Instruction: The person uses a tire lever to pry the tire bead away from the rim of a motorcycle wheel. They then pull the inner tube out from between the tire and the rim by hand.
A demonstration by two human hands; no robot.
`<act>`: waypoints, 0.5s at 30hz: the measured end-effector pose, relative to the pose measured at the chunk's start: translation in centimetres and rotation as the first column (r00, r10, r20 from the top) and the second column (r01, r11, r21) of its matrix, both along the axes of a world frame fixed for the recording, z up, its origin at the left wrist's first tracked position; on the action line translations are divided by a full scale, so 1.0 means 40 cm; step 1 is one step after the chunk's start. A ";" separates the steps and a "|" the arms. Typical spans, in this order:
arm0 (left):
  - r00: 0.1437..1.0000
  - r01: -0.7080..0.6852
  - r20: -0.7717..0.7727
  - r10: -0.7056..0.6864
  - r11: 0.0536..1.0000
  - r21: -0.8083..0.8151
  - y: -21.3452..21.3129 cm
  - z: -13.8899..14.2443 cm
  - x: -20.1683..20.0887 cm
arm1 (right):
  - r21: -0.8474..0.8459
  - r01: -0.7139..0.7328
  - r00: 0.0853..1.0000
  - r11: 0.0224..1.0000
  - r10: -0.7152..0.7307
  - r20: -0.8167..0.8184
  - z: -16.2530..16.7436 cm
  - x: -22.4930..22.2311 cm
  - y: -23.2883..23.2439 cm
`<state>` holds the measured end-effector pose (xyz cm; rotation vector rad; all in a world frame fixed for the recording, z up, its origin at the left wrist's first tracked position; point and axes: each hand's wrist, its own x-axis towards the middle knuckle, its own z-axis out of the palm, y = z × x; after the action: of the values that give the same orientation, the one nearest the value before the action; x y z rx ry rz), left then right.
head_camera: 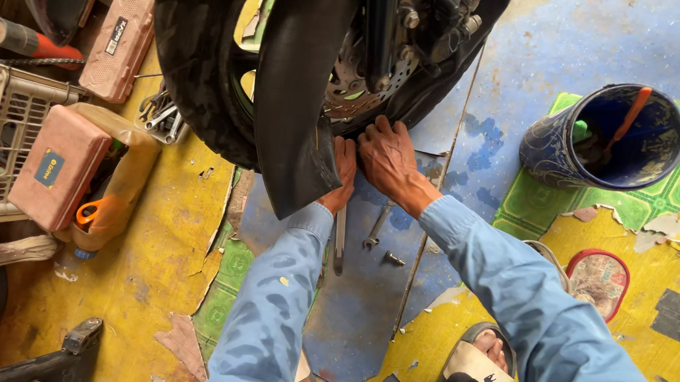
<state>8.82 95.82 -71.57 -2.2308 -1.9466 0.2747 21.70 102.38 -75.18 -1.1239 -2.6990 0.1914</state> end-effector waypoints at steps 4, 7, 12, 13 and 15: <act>1.000 -0.005 -0.023 0.004 0.998 -0.058 0.004 -0.005 -0.010 | -0.139 0.033 0.999 0.990 -0.038 -0.030 -0.016 -0.019 0.016; 1.000 0.014 -0.008 -0.014 0.999 -0.032 -0.006 -0.022 -0.020 | -0.189 0.053 0.999 0.981 -0.052 0.010 -0.034 -0.031 0.018; 0.999 0.024 0.046 -0.024 1.000 -0.005 -0.036 -0.034 -0.023 | -0.082 0.046 0.999 0.996 -0.044 0.023 -0.038 -0.043 0.005; 0.998 0.018 0.065 -0.018 1.000 0.000 -0.039 -0.032 -0.022 | -0.057 0.026 0.999 0.998 -0.028 -0.024 -0.034 -0.036 -0.003; 0.995 0.016 0.101 -0.018 1.000 0.020 -0.036 -0.022 -0.023 | -0.032 0.000 0.995 0.999 -0.003 -0.102 -0.026 -0.023 -0.009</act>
<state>7.89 94.39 -72.44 -2.2900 -1.9695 0.1419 20.79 102.01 -76.23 -1.0937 -2.6145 0.2844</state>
